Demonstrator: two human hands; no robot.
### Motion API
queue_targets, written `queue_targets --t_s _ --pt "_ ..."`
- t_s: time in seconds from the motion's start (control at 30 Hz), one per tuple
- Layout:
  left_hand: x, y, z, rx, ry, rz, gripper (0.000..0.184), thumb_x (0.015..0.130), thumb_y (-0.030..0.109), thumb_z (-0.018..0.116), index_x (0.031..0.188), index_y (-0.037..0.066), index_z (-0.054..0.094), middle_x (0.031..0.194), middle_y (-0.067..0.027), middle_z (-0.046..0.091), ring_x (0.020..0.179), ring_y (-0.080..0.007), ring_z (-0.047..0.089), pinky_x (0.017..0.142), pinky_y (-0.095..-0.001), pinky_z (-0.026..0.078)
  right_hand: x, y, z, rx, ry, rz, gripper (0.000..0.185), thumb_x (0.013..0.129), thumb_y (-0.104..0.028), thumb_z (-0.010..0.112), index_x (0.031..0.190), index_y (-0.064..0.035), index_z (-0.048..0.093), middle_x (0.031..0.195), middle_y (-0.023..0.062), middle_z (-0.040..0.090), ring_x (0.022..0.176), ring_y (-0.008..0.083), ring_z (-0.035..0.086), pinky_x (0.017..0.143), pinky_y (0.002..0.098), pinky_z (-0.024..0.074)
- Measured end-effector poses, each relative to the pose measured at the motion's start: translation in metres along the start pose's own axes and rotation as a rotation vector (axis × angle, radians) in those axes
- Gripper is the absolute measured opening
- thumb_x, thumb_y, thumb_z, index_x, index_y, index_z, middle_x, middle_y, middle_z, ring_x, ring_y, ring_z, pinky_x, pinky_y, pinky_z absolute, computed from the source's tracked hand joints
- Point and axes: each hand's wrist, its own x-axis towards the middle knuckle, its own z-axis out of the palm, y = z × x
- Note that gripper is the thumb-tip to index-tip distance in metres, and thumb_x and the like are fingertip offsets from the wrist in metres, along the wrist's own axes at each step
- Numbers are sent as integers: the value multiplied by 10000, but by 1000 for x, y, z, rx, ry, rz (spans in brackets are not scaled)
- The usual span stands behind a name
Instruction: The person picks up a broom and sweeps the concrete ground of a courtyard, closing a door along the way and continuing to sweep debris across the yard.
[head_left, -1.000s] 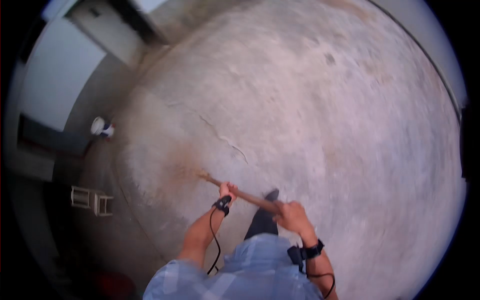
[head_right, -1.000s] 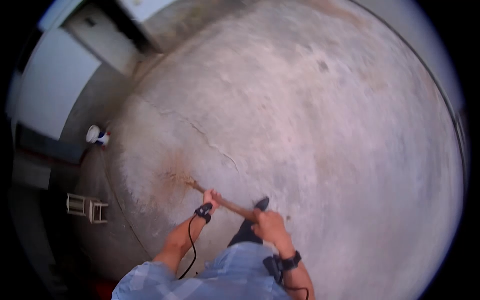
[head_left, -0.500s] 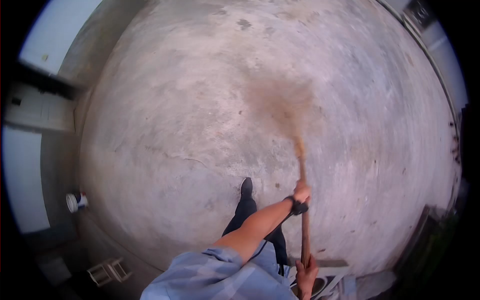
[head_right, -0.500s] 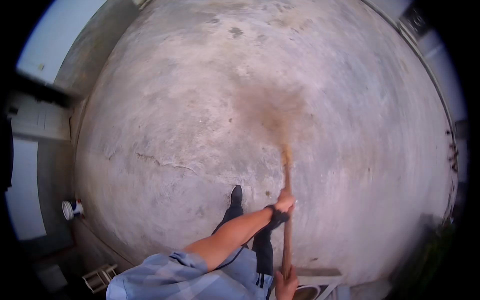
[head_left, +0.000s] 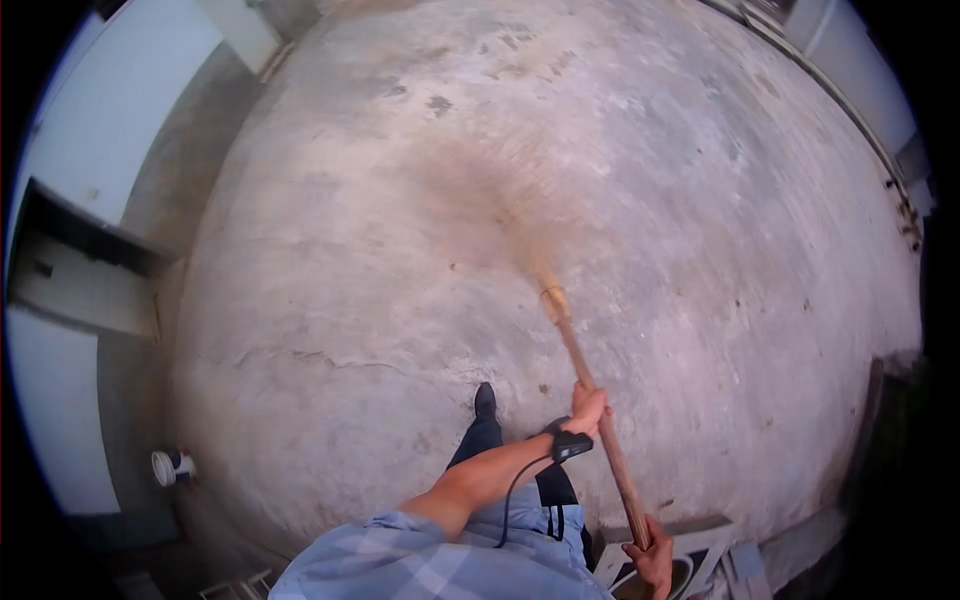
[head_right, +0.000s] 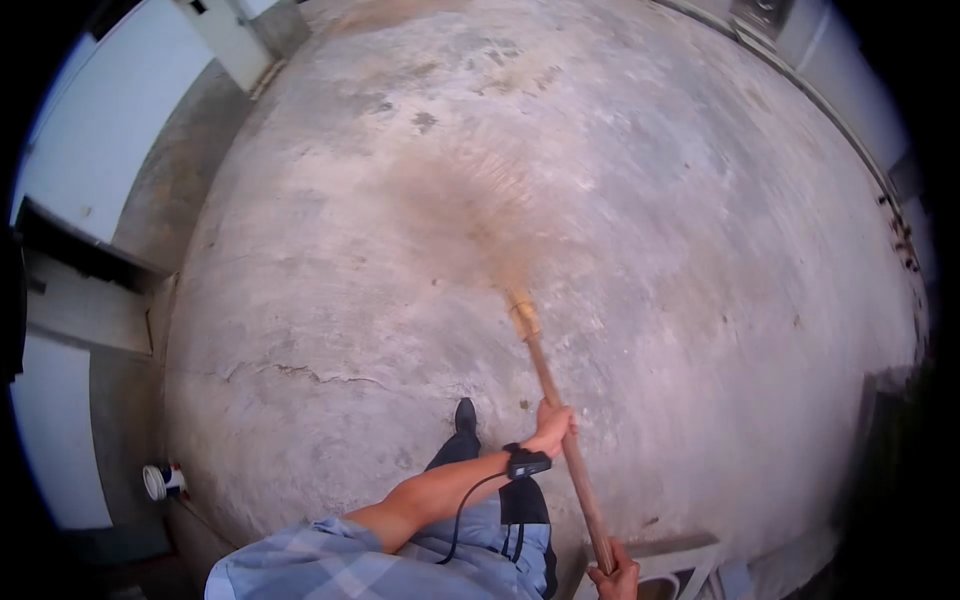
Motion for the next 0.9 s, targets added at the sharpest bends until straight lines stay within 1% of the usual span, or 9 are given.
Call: queue_targets --t_s 0.13,0.3,0.53,0.57,0.63,0.67,0.7,0.8,0.9 --pt "20 10 -81 -175 252 109 53 688 32 488 705 56 444 517 -54 437 390 -174 455 333 -301 378 48 0 -7 -200 -174 -276 497 608 -65 651 1083 -21 510 805 206 590 721 336 597 608 363 456" --pt "37 42 -191 -320 399 -35 123 718 61 482 622 74 405 488 -63 394 447 -205 432 443 -317 397 86 -56 18 -321 -312 -438 459 629 -89 658 1065 -42 521 776 224 576 774 389 551 659 397 451" --pt "28 -62 -172 -182 346 -155 53 674 70 487 635 35 494 570 -101 500 531 -234 480 545 -324 417 71 -30 -37 -444 -236 -408 455 600 -132 695 1025 -49 554 813 199 583 757 364 559 657 393 451" --pt "22 -92 -151 400 -31 -38 59 630 102 555 599 51 551 587 -98 520 553 -213 514 525 -313 436 54 -4 -60 -451 -137 -413 460 591 -112 699 1024 -52 557 811 189 591 749 348 575 653 380 461" --pt "1 -157 -53 411 54 -173 50 627 92 583 628 46 562 567 -82 514 489 -196 520 429 -330 423 2 24 -114 -414 -32 -101 424 574 -98 686 985 -71 581 768 167 604 708 342 582 617 375 474" --pt "-19 -189 4 -170 521 -402 45 668 49 543 693 24 515 529 -68 489 403 -200 492 353 -356 391 -24 47 -130 -339 16 -70 416 558 -61 678 964 -58 588 743 160 606 662 303 611 596 350 477" --pt "-58 -170 47 10 473 -422 64 703 34 502 740 0 463 513 -93 473 373 -206 480 321 -347 371 -52 59 -129 -162 110 59 463 549 6 618 1008 18 563 769 91 628 710 145 593 655 275 465" --pt "-79 -191 110 340 223 -283 123 706 8 466 799 -72 479 526 -132 485 385 -250 502 319 -352 391 -101 118 -93 40 351 32 362 789 -39 554 1133 42 479 754 87 572 616 160 514 550 270 458" --pt "-12 -185 123 747 -370 -254 170 667 100 456 595 -37 525 533 -141 556 456 -200 561 382 -351 435 -50 84 -36 246 360 90 469 613 32 590 1071 29 489 665 -7 481 605 94 487 551 225 409"
